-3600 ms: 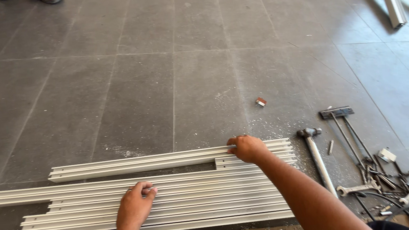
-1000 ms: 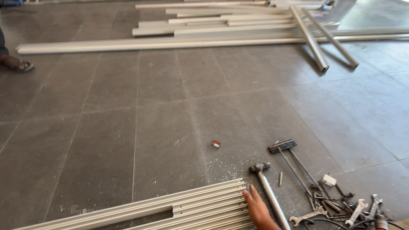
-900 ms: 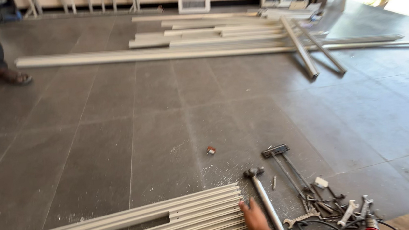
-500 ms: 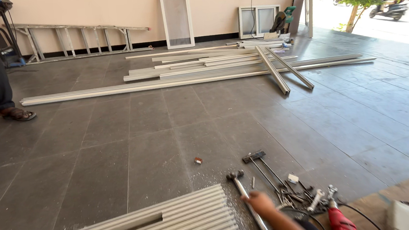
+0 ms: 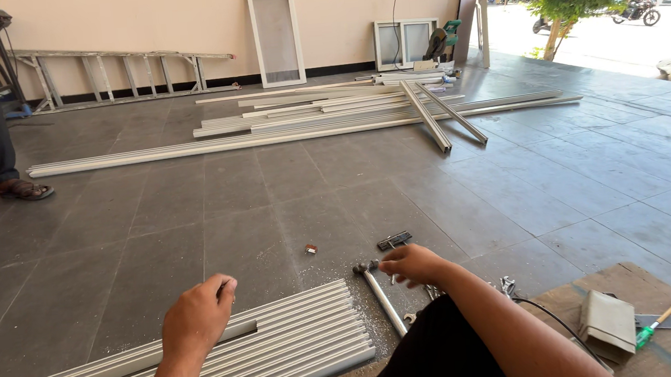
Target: The person uses a red power drill to make holes in a stack of white metal profiles. They then insert small metal pins into the drilled holes and use a hammer to secure them. The person repeatedly stacks and restacks the profiles to align them for drilling and pinning.
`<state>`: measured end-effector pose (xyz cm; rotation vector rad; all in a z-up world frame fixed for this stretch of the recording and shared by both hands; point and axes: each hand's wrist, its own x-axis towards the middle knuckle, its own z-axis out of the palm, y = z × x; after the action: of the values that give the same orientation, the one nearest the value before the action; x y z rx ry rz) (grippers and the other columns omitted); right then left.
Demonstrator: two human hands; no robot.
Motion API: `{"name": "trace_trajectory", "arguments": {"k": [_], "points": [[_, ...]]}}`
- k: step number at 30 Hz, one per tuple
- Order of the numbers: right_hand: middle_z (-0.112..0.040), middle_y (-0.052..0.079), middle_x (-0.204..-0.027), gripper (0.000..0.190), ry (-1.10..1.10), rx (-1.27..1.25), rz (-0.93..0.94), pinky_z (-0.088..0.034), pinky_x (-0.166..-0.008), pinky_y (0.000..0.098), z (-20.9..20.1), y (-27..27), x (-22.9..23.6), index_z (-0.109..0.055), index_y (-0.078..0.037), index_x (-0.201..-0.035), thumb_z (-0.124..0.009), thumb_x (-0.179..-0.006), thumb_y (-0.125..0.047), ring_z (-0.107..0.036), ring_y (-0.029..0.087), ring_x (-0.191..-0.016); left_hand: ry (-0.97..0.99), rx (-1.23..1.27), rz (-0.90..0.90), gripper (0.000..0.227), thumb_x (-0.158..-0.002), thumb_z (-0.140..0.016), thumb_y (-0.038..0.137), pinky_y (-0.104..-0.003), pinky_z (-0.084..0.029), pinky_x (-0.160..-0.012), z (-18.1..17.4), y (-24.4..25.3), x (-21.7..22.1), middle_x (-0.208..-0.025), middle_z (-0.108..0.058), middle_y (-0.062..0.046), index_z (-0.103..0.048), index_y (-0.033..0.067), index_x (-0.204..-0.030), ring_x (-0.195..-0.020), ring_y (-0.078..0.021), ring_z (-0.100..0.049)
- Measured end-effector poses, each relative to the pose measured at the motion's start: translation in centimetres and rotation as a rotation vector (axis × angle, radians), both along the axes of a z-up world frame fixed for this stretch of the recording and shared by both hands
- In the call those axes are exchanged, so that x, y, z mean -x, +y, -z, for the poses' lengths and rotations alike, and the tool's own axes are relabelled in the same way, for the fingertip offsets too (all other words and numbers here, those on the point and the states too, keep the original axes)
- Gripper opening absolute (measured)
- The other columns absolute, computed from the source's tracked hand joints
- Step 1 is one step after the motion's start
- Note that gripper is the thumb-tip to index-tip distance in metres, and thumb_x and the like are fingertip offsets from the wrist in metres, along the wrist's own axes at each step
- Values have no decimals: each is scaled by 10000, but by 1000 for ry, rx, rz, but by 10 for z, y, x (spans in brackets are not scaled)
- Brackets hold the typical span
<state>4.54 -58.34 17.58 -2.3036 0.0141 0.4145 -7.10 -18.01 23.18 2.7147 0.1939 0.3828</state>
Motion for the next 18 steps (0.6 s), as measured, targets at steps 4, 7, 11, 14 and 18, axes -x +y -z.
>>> {"name": "trace_trajectory", "arguments": {"k": [4,7,11,14,18], "points": [[-756,38,-1238,476,-233,150,-119,-537,-1013,362,-26,0,-8,-684,-164,-1327,-771,-860,-194,-716,192,-1133,-10,-44,64,223,-987,-573,323,-399,-612,-814,-17,-7,-2,-1036,-777,40,-730,273,-1137,-933,-199,-755],[-789,65,-1168,389,-378,103,-85,-571,-964,336,-44,-3,-14,-742,-130,-1265,-699,-883,-79,-741,194,-1104,-55,-130,108,220,-974,-602,239,-407,-601,-898,-29,3,-11,-1125,-751,43,-728,276,-1151,-1054,-195,-711],[-810,91,-1047,385,-348,-77,-23,-644,-823,303,-86,-1,-13,-732,-64,-1197,-742,-816,-5,-790,185,-919,-10,-164,69,359,-929,-602,73,-424,-576,-985,-49,27,-20,-1226,-715,29,-731,281,-1193,-1183,-208,-654],[-814,103,-983,270,-368,-95,18,-642,-765,295,-114,10,-6,-755,-24,-1113,-759,-844,-49,-795,163,-817,-3,-153,-6,443,-890,-605,-13,-444,-559,-1014,-61,45,-25,-1287,-687,18,-735,277,-1198,-1249,-219,-614],[-816,97,-957,203,-401,12,28,-657,-745,304,-131,29,-3,-781,-22,-1023,-789,-831,-86,-788,179,-795,-49,-165,-65,394,-829,-670,-39,-439,-554,-1004,-78,55,-31,-1264,-676,10,-755,233,-1102,-1280,-222,-583]]}}
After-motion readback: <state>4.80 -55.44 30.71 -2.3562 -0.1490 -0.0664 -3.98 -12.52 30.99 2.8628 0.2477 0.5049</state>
